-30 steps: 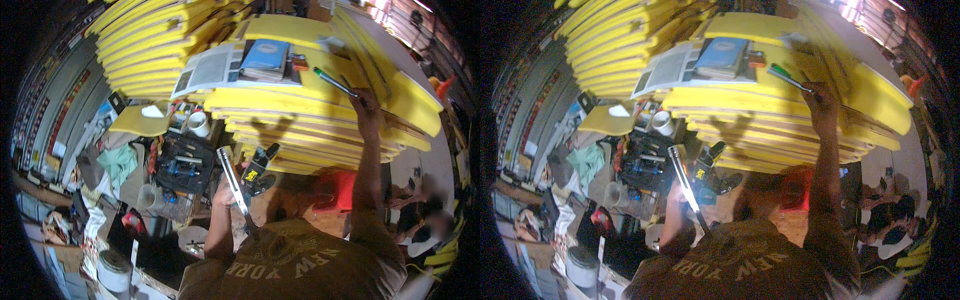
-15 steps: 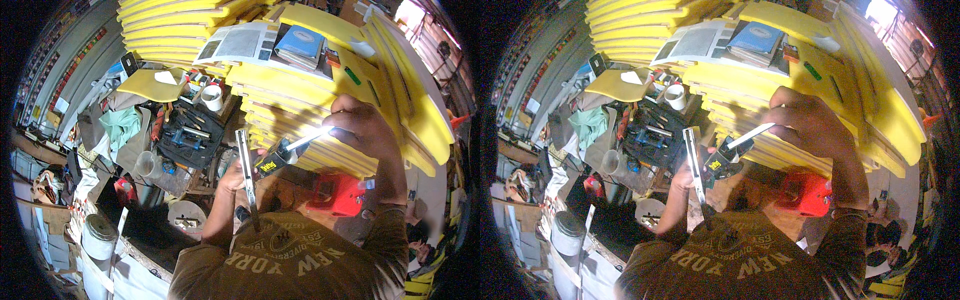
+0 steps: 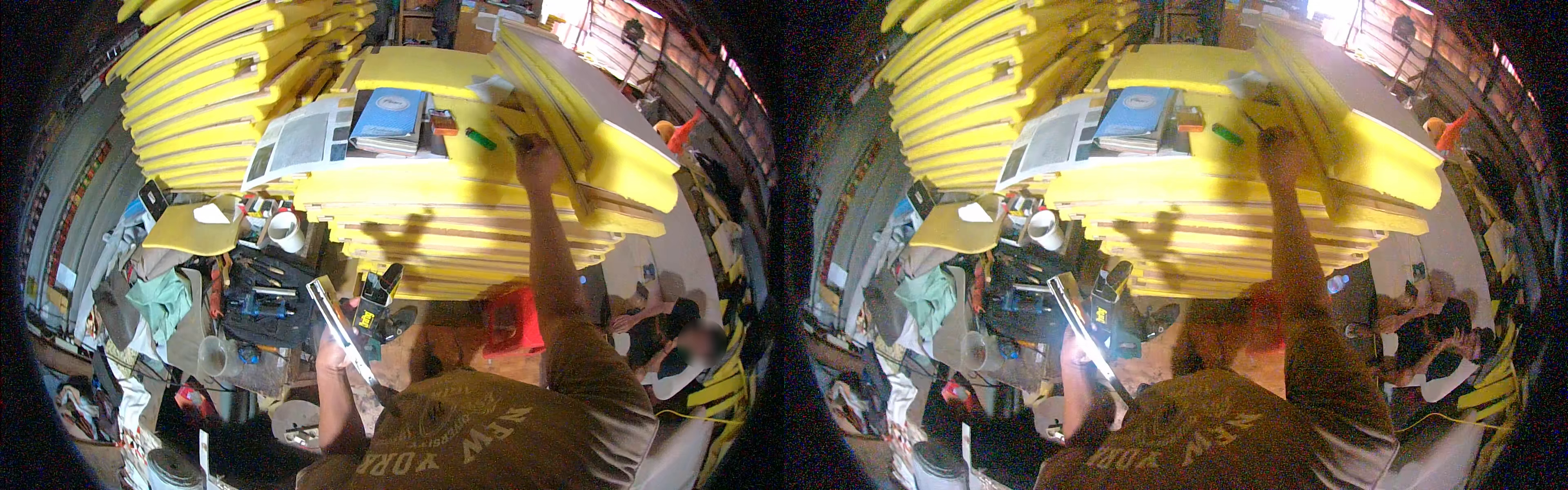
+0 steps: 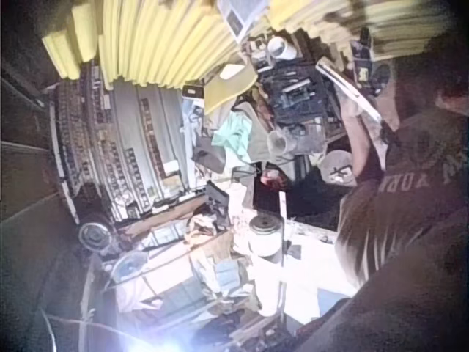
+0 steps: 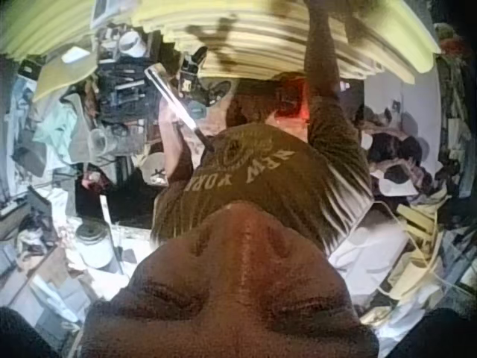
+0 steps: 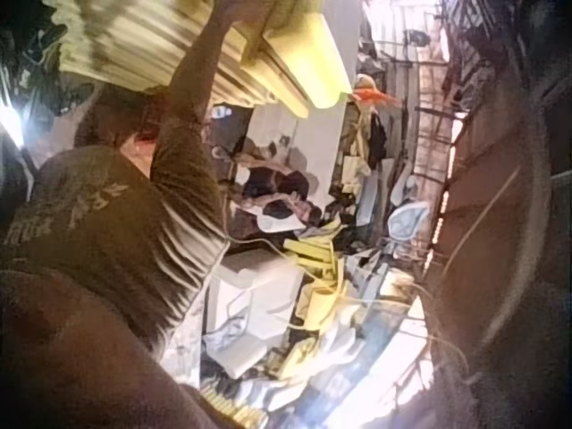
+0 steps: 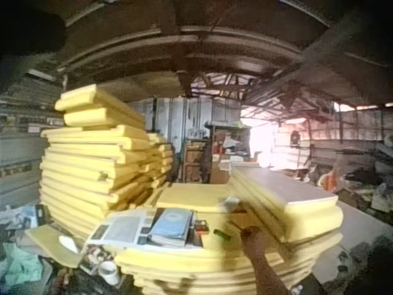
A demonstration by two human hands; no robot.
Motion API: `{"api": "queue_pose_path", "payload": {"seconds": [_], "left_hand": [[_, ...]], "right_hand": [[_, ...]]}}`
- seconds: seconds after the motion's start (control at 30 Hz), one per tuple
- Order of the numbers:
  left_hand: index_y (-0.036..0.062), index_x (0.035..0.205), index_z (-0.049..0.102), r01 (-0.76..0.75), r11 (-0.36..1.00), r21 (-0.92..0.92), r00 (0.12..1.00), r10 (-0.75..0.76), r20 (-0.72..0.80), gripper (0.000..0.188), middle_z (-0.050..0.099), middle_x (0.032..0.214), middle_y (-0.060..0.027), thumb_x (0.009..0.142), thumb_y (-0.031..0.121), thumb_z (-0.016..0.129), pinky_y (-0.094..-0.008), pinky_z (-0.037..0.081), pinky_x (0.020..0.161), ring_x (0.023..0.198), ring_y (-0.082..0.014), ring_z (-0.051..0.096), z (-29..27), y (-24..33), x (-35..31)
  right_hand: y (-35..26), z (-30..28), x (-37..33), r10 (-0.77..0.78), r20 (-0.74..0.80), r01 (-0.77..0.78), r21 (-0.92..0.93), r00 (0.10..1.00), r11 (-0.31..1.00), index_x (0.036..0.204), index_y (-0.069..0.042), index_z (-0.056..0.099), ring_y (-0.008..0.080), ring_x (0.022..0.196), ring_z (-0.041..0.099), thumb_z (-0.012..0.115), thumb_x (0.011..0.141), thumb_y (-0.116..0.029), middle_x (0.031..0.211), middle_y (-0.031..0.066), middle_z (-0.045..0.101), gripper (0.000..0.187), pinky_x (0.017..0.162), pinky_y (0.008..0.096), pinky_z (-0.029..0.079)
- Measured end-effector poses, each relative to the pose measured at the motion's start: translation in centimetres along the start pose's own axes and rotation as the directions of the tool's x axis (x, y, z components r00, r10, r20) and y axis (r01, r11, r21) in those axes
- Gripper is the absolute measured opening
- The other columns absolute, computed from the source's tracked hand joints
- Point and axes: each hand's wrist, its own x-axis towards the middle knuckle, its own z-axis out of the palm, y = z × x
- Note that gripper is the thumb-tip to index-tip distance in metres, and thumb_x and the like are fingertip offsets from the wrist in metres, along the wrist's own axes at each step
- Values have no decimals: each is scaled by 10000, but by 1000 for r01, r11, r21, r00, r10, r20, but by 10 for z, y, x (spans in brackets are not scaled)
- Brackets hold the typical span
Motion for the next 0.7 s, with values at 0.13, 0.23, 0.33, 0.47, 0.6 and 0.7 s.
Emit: {"api": "queue_pose_path", "payload": {"seconds": [0.13,0.23,0.33,0.47,0.6,0.7], "left_hand": [[-2,1253,423,22,997,-73,997,-16,78,497,561,1082,-100,780,33,574,-241,491,578,745,-132,571,-8,0,0],[7,1255,425,51,998,-32,999,-51,11,492,566,1059,-93,780,5,558,-219,472,523,684,-119,561,-11,0,0],[8,1250,426,71,997,-26,996,-72,-61,519,559,1067,-101,752,-44,562,-214,470,527,713,-129,563,-5,1,-4],[-3,1242,428,93,994,-59,988,-99,-119,552,538,1121,-119,717,-68,587,-243,489,598,826,-160,568,-6,2,-4],[-10,1245,425,46,999,19,998,-45,-49,563,526,1152,-131,712,-50,603,-297,501,700,916,-201,562,10,6,-2],[-10,1245,425,69,997,-25,996,-68,53,553,523,1162,-133,722,-35,603,-297,503,743,984,-220,551,4,3,8]], "right_hand": [[-18,31,-14,74,48,-77,65,996,995,830,-102,649,327,725,616,623,758,-297,815,142,638,209,641,432,487],[-39,42,-24,165,126,-175,79,978,981,827,-105,630,329,734,616,602,756,-301,801,141,627,211,635,447,490],[-50,46,-27,204,193,-202,-34,960,979,822,-103,620,334,733,614,594,743,-327,787,141,618,238,632,456,494],[-54,49,-26,192,206,-182,-66,959,981,810,-90,618,336,719,616,599,729,-354,781,142,620,276,625,464,497],[-57,51,-20,236,288,-213,-108,928,971,800,-69,611,335,716,621,588,751,-398,772,153,623,333,620,467,498],[-34,44,-21,15,296,-2,-42,955,999,783,-68,633,312,666,621,517,801,-362,762,157,619,317,575,458,506]]}}
